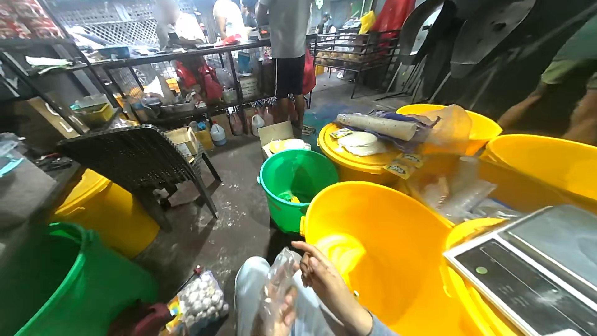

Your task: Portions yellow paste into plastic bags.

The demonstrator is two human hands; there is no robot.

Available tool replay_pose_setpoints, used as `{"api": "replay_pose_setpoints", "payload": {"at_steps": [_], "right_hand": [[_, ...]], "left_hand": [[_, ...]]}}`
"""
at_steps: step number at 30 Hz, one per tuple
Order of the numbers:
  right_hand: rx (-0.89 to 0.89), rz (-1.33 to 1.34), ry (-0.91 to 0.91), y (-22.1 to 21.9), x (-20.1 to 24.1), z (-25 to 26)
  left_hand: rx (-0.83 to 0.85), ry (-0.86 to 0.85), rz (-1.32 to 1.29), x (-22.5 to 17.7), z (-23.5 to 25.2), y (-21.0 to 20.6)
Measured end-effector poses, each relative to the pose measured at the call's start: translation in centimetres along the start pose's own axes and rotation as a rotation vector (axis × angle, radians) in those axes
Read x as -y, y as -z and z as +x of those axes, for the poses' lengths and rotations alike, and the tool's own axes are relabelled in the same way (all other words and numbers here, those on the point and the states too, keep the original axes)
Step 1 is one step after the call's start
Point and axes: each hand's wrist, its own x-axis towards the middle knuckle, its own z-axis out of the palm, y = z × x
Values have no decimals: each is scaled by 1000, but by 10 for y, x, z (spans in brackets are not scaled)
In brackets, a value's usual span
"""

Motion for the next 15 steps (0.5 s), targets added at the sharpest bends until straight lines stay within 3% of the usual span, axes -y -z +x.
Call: {"api": "replay_pose_setpoints", "payload": {"at_steps": [3,5,11,15], "right_hand": [[53,4,-61,6,0,1],[53,-6,-45,8,6,1],[-176,-6,-176,4,25,-1],[-161,82,-286,7,28,-2]], "left_hand": [[152,166,-454,4,4,3],[196,220,-560,5,6,0],[104,221,-404,4,15,-5],[-75,256,-198,2,18,-8]]}}
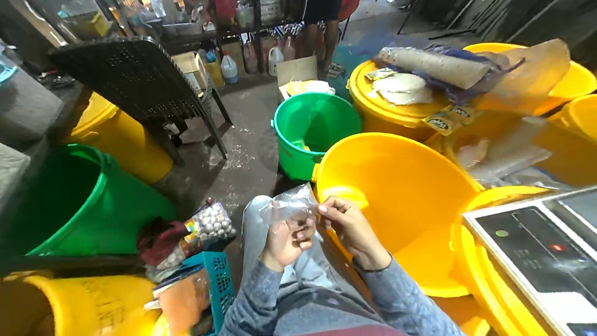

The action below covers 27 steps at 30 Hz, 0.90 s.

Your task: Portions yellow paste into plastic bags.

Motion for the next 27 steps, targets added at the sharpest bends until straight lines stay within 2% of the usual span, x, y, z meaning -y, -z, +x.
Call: {"api": "replay_pose_setpoints", "payload": {"at_steps": [3,5,9,12,14,16,19,23,25,27], "right_hand": [[15,25,-31,3,1,3],[12,19,-20,2,-2,2],[-60,49,38,-8,-14,-4],[-148,121,66,-16,-14,-6],[-143,150,60,-21,-12,-10],[-56,104,37,-27,-9,-18],[108,120,-54,-36,-6,-27],[84,219,-171,-58,-7,-29],[88,208,-149,-61,-12,-29],[106,152,-99,-55,-14,-29]], "left_hand": [[-210,-109,52,1,4,-8],[-268,-226,-36,1,7,-16],[-201,-355,-203,5,11,-21],[-115,-419,-193,9,15,-17],[-77,-466,-99,9,16,-18],[-30,-480,111,9,14,-12],[-4,-390,329,10,2,-5],[-229,-351,256,19,-9,-15],[-306,-447,170,21,-5,-18],[-370,-563,192,15,4,-27]]}}
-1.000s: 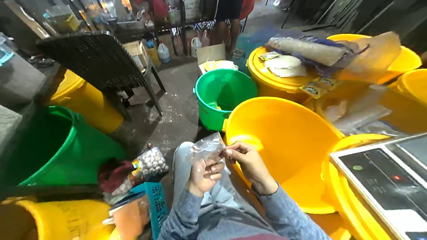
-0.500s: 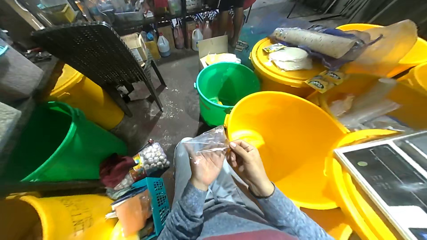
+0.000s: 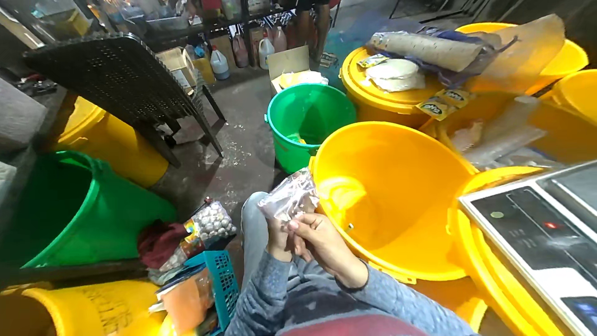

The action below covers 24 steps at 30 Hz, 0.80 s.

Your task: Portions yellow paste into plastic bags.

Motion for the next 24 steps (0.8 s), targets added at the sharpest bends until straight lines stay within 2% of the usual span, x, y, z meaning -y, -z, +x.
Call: {"api": "replay_pose_setpoints", "payload": {"at_steps": [1,4,6,10,11,13,15,18,21,24], "right_hand": [[-8,-41,43,7,-1,-1],[-119,-101,197,27,2,4],[-134,-121,278,36,6,7],[-122,-184,290,50,5,8],[-162,-251,347,54,4,8],[-196,-526,607,64,9,7],[-86,-845,837,66,28,6],[117,-1221,961,55,51,8],[276,-1404,956,58,52,13],[461,-1474,785,60,50,8]], "left_hand": [[-3,-7,-7,-3,5,-4],[189,74,-161,-6,15,2],[260,120,-221,-1,17,7],[286,149,-348,7,16,8],[306,159,-384,7,16,10],[390,149,-334,8,18,17],[525,117,-131,6,20,25],[520,83,167,5,19,32],[606,17,337,3,28,32],[636,-33,412,7,31,28]]}}
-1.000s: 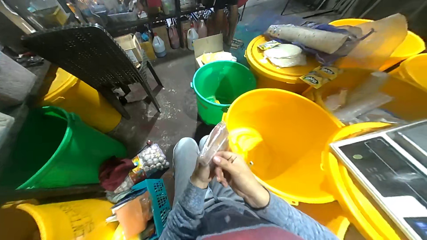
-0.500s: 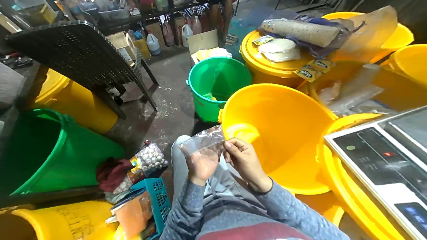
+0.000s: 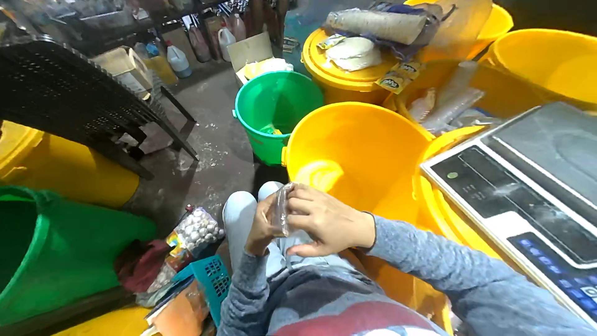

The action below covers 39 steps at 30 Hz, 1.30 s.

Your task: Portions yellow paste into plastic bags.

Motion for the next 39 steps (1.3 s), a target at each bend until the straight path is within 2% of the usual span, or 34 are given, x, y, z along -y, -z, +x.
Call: {"api": "replay_pose_setpoints", "payload": {"at_steps": [2,4,7,9,10,11,13,14,15,17,20,23,27,29,33,39], "right_hand": [[154,105,-59,2,2,-1],[174,278,-134,19,-5,1],[-151,493,-295,63,-39,1],[-267,379,-560,76,-81,-3],[-187,289,-729,69,-106,-5],[-11,233,-899,51,-130,-9],[498,172,-1150,-17,-167,-33],[745,156,-1205,-61,-179,-55],[938,142,-1224,-102,-184,-80],[1183,121,-1264,-143,-174,-110],[1295,69,-1371,-184,-172,-137],[1410,-5,-1376,-216,-192,-163],[1263,114,-1380,-200,-196,-190],[1214,214,-1420,-185,-200,-187],[1259,198,-1428,-143,-216,-156],[1317,148,-1308,-161,-219,-197]], "left_hand": [[34,-8,1,8,5,2],[-2,31,-8,13,10,3],[-151,74,39,10,27,17],[-203,50,-4,19,49,43],[-205,10,-52,23,66,53],[-196,-15,-78,25,81,61],[-170,-26,-90,27,106,74],[-157,-32,-100,30,118,78],[-147,-37,-109,35,128,83],[-152,-25,-112,49,139,96],[-171,-13,-117,52,143,104],[-203,21,-92,45,147,101],[-116,79,-118,48,154,98],[-100,73,-146,52,161,94],[-34,64,-161,57,166,90],[34,55,-193,54,167,87]]}}
